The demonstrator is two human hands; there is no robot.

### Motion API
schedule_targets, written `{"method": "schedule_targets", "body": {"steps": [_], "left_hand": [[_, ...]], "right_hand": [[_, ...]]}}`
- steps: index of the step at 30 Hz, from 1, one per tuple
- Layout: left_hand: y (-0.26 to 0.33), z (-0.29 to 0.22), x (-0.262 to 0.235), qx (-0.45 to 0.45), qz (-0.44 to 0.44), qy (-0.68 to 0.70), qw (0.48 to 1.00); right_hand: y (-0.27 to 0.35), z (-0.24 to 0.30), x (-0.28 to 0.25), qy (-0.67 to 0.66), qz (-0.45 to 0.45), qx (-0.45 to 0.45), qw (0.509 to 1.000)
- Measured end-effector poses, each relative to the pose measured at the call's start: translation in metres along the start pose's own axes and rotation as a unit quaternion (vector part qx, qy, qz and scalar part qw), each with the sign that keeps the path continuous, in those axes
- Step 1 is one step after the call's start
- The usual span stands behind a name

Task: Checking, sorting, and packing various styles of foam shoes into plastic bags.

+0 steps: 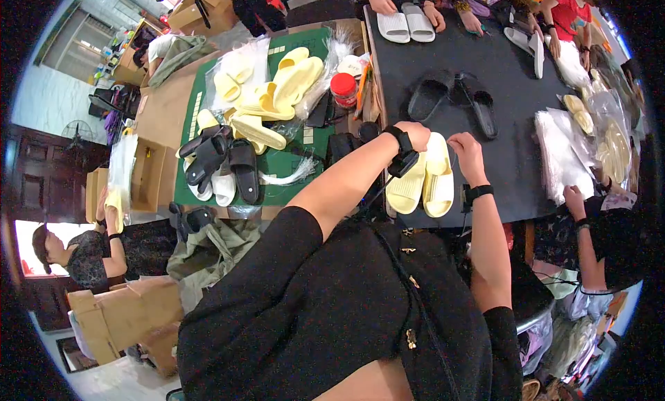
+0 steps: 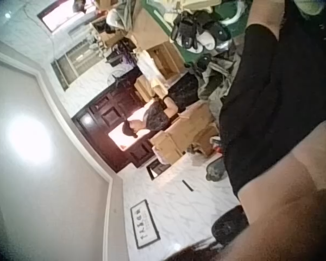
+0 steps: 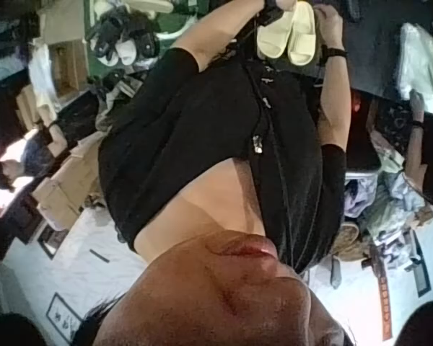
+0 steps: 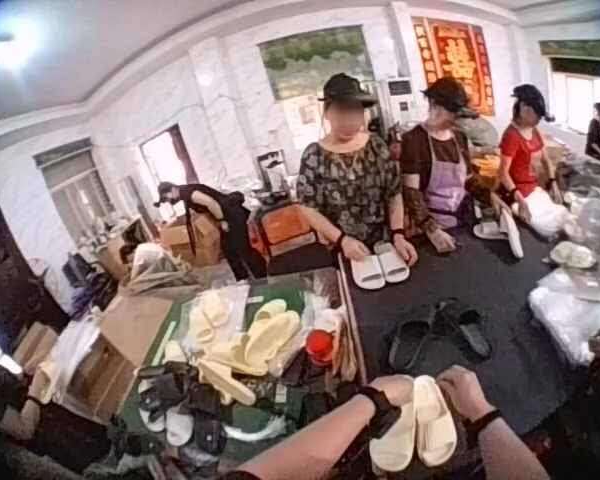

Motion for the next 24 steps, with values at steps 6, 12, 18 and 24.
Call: {"method": "schedule_targets", "body": {"steps": [6, 12, 18, 24], "left_hand": [[-0.009, 0.018, 0.036, 0.014, 0.011, 0.101, 0.995], [0.021, 0.026, 0.044, -0.04, -0.123, 0.12, 0.984], [0.064, 0.032, 0.042, -0.063, -0.221, 0.102, 0.968], [0.128, 0.015, 0.07, 0.134, -0.251, -0.007, 0.959]], "right_hand": [[0.012, -0.03, 0.006, 0.024, 0.051, 0.024, 0.998], [0.021, -0.044, 0.021, 0.064, 0.096, 0.02, 0.993], [0.023, -0.043, 0.034, 0.089, 0.152, 0.018, 0.984], [0.024, -0.044, 0.039, 0.083, 0.191, 0.034, 0.978]]}}
Point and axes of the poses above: each hand's wrist, its own y-axis away from the middle knuckle, its own x-axis out of the palm, z = x × y, the point moved 1 cm from there along -y, towards the middle knuckle, and after that the axes turned 12 degrees about -z, right-handed, at the moved point
